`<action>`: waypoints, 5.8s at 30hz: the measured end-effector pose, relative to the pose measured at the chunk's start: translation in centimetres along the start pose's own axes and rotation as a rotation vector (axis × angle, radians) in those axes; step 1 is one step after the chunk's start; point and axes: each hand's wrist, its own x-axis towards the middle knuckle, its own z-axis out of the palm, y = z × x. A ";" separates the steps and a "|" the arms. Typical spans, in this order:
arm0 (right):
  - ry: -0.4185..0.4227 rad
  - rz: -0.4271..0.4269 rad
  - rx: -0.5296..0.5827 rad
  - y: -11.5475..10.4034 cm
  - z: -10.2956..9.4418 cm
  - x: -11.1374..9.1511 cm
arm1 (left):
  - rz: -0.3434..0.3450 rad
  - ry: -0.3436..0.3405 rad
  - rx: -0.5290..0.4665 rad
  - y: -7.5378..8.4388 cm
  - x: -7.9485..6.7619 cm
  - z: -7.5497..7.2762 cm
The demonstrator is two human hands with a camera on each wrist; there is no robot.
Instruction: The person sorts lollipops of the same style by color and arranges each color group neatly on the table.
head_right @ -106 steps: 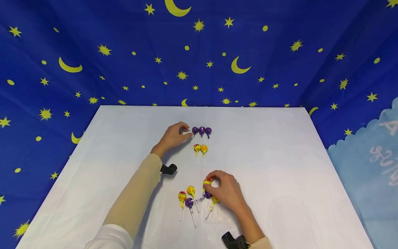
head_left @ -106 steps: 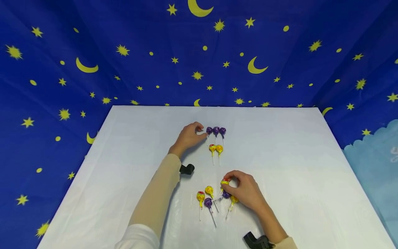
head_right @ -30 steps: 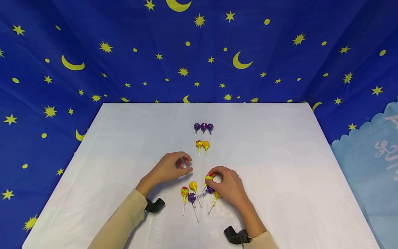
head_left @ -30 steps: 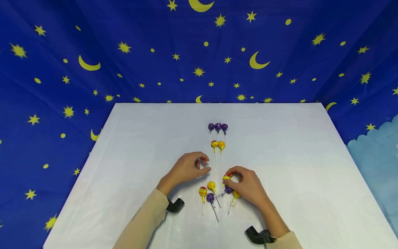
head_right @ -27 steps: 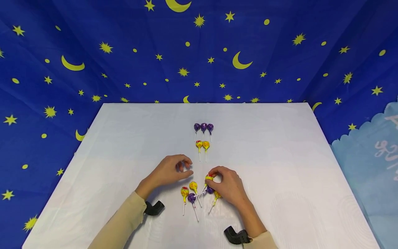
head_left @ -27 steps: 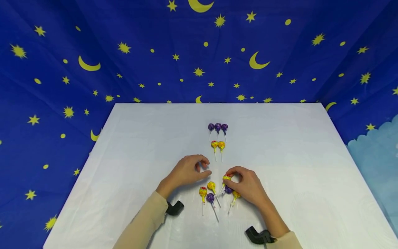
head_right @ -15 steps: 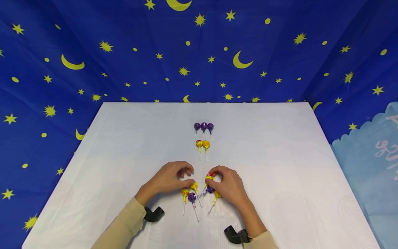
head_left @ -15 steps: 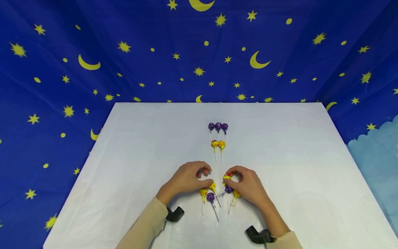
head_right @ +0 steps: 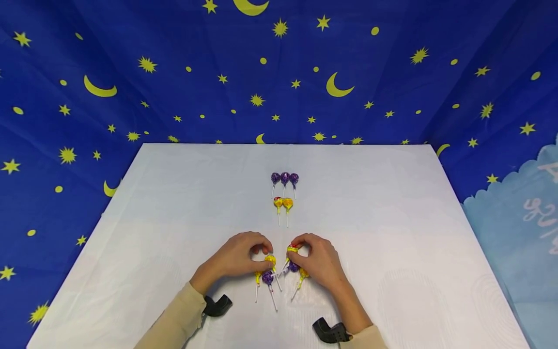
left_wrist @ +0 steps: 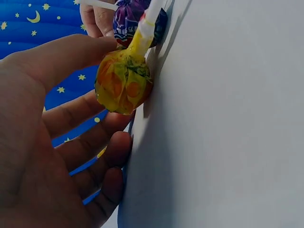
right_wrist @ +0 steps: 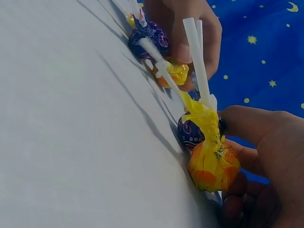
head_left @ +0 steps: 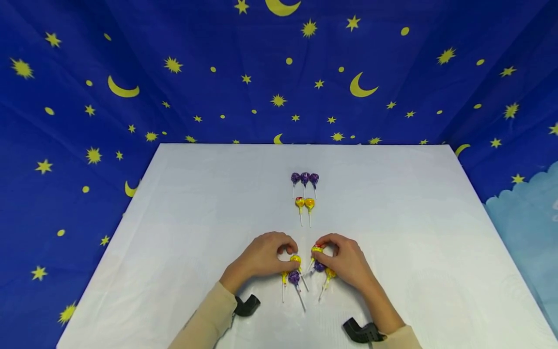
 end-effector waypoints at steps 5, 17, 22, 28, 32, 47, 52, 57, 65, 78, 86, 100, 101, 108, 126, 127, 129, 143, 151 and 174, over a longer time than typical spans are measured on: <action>0.009 -0.010 -0.005 0.0 0.0 0.1 | 0.020 0.005 0.014 -0.1 0.0 0.0; 0.032 0.001 0.078 -0.3 -0.3 0.4 | 0.032 0.015 -0.006 -0.2 -0.1 0.1; 0.052 -0.016 0.057 -0.2 -0.6 1.1 | 0.022 0.025 -0.016 -0.4 -0.2 0.1; 0.075 -0.030 0.008 0.2 -1.4 2.5 | 0.034 0.035 -0.030 -0.6 -0.3 0.4; 0.069 -0.026 -0.015 0.4 -2.1 3.5 | 0.040 0.036 -0.042 -0.6 -0.3 0.5; 0.052 -0.032 -0.070 0.7 -2.9 7.8 | 0.018 0.030 -0.069 -1.0 -0.3 0.8; 0.062 -0.032 -0.079 0.9 -2.8 8.9 | 0.014 0.025 -0.067 -1.1 -0.3 0.8; 0.060 -0.021 -0.089 1.1 -2.8 9.6 | 0.014 0.028 -0.071 -1.0 -0.3 0.7; 0.043 -0.008 -0.081 1.0 -2.6 10.2 | 0.014 0.025 -0.078 -0.8 -0.4 0.5; 0.050 -0.002 -0.066 1.2 -2.1 10.8 | 0.010 0.042 -0.070 -0.7 -0.5 0.6; 0.064 -0.030 -0.041 1.6 -2.1 10.8 | 0.005 0.043 -0.069 -0.6 -0.5 0.5; 0.066 -0.036 -0.024 1.7 -2.3 10.8 | -0.007 0.042 -0.060 -0.9 -0.3 0.7; 0.070 -0.033 -0.024 1.7 -2.3 10.7 | -0.006 0.042 -0.061 -0.9 -0.3 0.7; 0.100 -0.042 -0.028 1.7 -2.8 10.1 | -0.017 0.041 -0.060 -0.9 -0.2 0.8; 0.139 -0.050 -0.067 -0.1 -3.6 7.1 | -0.011 0.066 -0.090 -0.8 -0.5 0.8; 0.135 -0.052 -0.066 -0.1 -3.6 7.0 | -0.008 0.068 -0.087 -0.8 -0.5 0.9; 0.128 -0.054 -0.063 -0.2 -3.5 6.7 | -0.005 0.069 -0.078 -0.9 -0.5 1.0; 0.079 -0.038 -0.074 -0.8 -2.9 4.4 | -0.028 0.069 -0.076 -0.8 -0.5 1.1; 0.009 -0.018 -0.077 -0.9 -2.8 3.0 | -0.039 0.068 -0.075 -0.8 -0.6 1.1; -0.127 0.051 -0.021 -1.1 -1.9 -1.2 | -0.051 0.078 -0.083 -0.5 -0.7 1.1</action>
